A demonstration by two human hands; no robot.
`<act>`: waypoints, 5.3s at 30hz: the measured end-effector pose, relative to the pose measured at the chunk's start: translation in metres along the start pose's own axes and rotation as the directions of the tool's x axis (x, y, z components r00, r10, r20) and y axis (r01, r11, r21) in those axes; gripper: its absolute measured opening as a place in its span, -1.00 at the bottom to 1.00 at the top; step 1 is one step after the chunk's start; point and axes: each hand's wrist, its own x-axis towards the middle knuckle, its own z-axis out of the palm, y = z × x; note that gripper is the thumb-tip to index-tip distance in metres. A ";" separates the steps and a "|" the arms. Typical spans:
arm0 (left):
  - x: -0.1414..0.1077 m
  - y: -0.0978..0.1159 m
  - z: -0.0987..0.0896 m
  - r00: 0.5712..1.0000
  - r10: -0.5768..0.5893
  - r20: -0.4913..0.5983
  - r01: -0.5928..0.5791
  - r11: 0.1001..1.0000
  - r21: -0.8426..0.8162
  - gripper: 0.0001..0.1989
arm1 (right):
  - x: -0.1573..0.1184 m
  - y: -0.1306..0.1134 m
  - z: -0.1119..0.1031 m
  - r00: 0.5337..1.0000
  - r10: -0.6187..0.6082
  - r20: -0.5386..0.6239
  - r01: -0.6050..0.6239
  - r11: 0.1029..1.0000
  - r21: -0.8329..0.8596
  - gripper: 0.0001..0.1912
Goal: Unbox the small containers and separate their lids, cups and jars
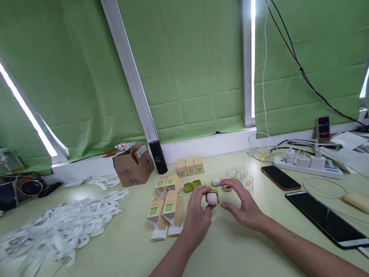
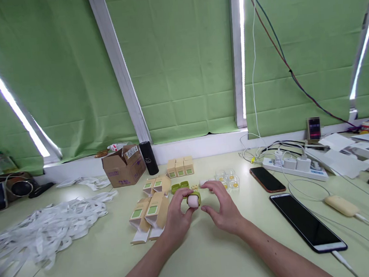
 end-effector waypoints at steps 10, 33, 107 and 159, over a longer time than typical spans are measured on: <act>-0.002 -0.004 0.001 0.996 -0.032 0.082 0.024 0.995 0.102 -0.51 | 0.008 -0.009 0.007 0.985 -0.135 0.110 0.160 0.951 -0.263 -0.51; 0.007 -0.008 -0.004 0.956 -0.256 -0.139 0.249 0.966 -0.066 -0.73 | 0.010 0.022 0.023 0.797 0.525 0.298 -0.541 0.400 0.740 -0.53; -0.004 -0.004 0.004 0.993 -0.099 0.061 0.096 0.994 0.049 -0.60 | 0.000 -0.002 0.034 0.966 0.259 -0.004 -0.256 0.957 0.136 -0.79; 0.003 0.006 -0.004 0.967 -0.201 0.158 0.200 0.980 0.020 -0.56 | -0.001 0.011 0.021 0.997 -0.021 0.073 0.044 0.940 -0.339 -0.72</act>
